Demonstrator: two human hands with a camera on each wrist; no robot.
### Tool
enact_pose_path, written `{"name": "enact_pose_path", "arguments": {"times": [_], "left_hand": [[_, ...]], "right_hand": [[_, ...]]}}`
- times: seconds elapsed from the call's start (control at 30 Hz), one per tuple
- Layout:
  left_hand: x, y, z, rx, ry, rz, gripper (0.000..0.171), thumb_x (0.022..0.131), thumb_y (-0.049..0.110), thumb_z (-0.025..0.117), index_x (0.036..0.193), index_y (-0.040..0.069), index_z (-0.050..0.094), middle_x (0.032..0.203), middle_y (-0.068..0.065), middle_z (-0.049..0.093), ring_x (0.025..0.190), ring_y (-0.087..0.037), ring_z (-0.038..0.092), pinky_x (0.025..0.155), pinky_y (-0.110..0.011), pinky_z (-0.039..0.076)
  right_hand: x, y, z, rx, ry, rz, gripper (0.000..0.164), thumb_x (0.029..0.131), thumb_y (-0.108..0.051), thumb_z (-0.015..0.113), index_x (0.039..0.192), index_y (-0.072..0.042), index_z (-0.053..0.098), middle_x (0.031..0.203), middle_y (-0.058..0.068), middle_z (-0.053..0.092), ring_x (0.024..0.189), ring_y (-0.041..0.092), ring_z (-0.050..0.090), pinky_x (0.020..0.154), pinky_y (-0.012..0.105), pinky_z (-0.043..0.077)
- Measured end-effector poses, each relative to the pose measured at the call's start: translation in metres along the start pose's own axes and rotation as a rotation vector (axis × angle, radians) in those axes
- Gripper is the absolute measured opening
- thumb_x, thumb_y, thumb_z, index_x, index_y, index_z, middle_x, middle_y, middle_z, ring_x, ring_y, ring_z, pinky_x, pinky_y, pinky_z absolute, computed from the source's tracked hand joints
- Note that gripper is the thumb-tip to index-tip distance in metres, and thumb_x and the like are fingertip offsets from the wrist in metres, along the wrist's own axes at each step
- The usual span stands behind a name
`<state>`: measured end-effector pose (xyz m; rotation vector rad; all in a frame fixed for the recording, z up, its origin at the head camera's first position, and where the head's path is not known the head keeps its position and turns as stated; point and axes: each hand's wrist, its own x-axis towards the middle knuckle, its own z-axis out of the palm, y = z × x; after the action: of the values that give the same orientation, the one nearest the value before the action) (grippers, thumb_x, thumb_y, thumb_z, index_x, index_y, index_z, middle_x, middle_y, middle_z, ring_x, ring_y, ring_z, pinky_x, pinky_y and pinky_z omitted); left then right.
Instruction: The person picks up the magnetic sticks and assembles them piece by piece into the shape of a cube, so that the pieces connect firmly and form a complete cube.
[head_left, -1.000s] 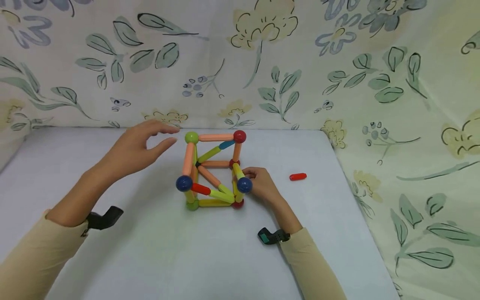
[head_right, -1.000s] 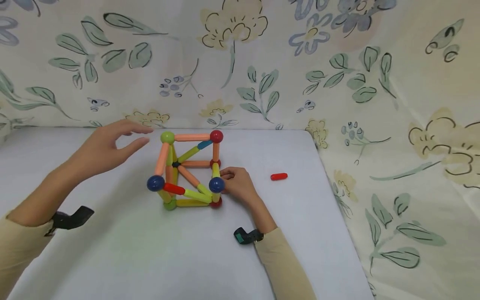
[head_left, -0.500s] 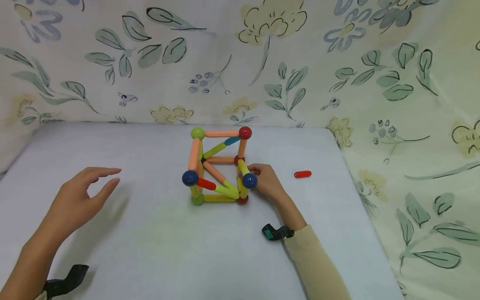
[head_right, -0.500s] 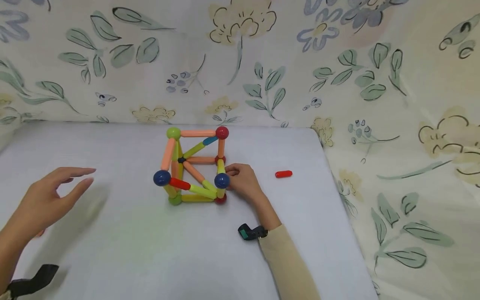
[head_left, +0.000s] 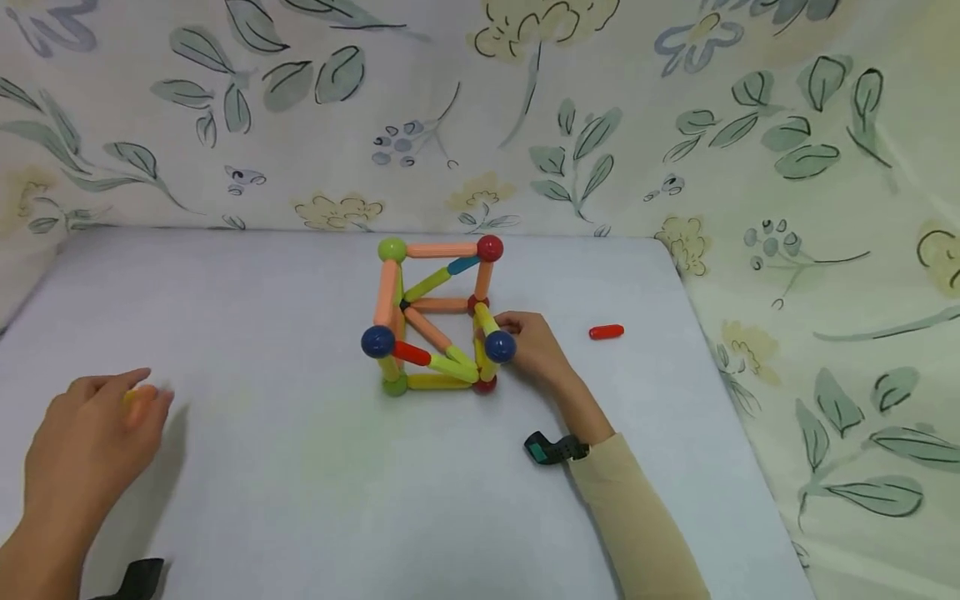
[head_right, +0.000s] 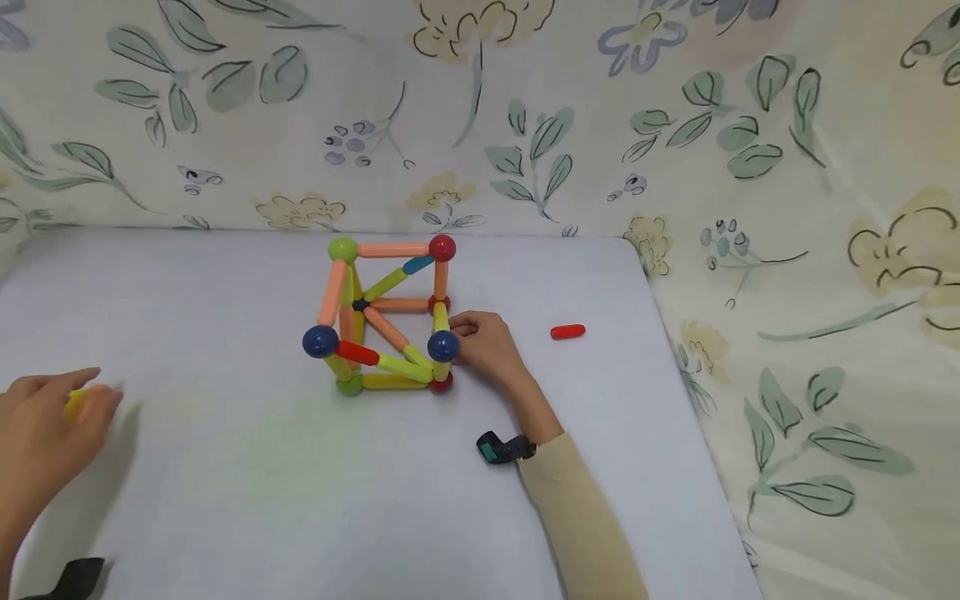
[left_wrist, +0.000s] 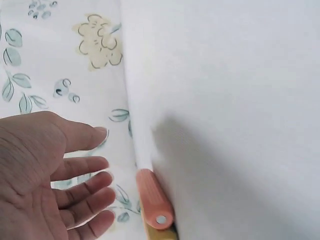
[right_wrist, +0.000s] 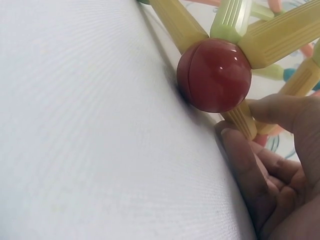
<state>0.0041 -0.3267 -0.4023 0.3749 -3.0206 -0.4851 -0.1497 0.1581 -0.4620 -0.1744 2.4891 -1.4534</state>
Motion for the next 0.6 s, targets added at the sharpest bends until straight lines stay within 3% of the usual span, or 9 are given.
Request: {"name": "enact_pose_path", "arguments": {"times": [0.13, 0.4, 0.53, 0.6], "left_hand": [[-0.004, -0.011, 0.001, 0.020, -0.024, -0.041, 0.053, 0.105, 0.033, 0.060, 0.138, -0.008, 0.059, 0.133, -0.045, 0.046, 0.115, -0.061, 0.046, 0.076, -0.072, 0.044], [-0.005, -0.010, 0.008, 0.032, 0.000, -0.051, 0.045, 0.104, 0.023, 0.063, 0.134, -0.010, 0.061, 0.129, -0.044, 0.050, 0.116, -0.060, 0.048, 0.082, -0.073, 0.044], [-0.004, -0.015, 0.013, -0.003, 0.037, -0.064, 0.043, 0.107, 0.027, 0.060, 0.129, -0.010, 0.064, 0.121, -0.041, 0.055, 0.114, -0.058, 0.050, 0.078, -0.072, 0.045], [-0.003, -0.019, 0.013, -0.011, 0.020, -0.064, 0.048, 0.109, 0.033, 0.057, 0.128, -0.010, 0.064, 0.117, -0.039, 0.061, 0.108, -0.055, 0.056, 0.072, -0.067, 0.047]], "right_hand": [[0.003, -0.004, 0.000, -0.005, -0.007, 0.009, 0.042, 0.096, -0.036, 0.077, 0.125, -0.006, 0.074, 0.112, 0.010, 0.075, 0.106, 0.025, 0.061, 0.088, 0.033, 0.054], [0.003, -0.003, -0.002, 0.015, -0.008, 0.069, 0.044, 0.096, -0.035, 0.078, 0.127, -0.004, 0.073, 0.114, 0.012, 0.075, 0.105, 0.026, 0.064, 0.090, 0.032, 0.057], [0.001, -0.001, -0.002, 0.023, -0.011, 0.075, 0.044, 0.096, -0.036, 0.079, 0.127, -0.005, 0.073, 0.113, 0.012, 0.075, 0.104, 0.026, 0.064, 0.090, 0.032, 0.057], [0.001, -0.001, -0.001, 0.027, -0.016, 0.077, 0.044, 0.095, -0.037, 0.079, 0.126, -0.006, 0.073, 0.111, 0.011, 0.075, 0.103, 0.026, 0.063, 0.088, 0.032, 0.056]]}}
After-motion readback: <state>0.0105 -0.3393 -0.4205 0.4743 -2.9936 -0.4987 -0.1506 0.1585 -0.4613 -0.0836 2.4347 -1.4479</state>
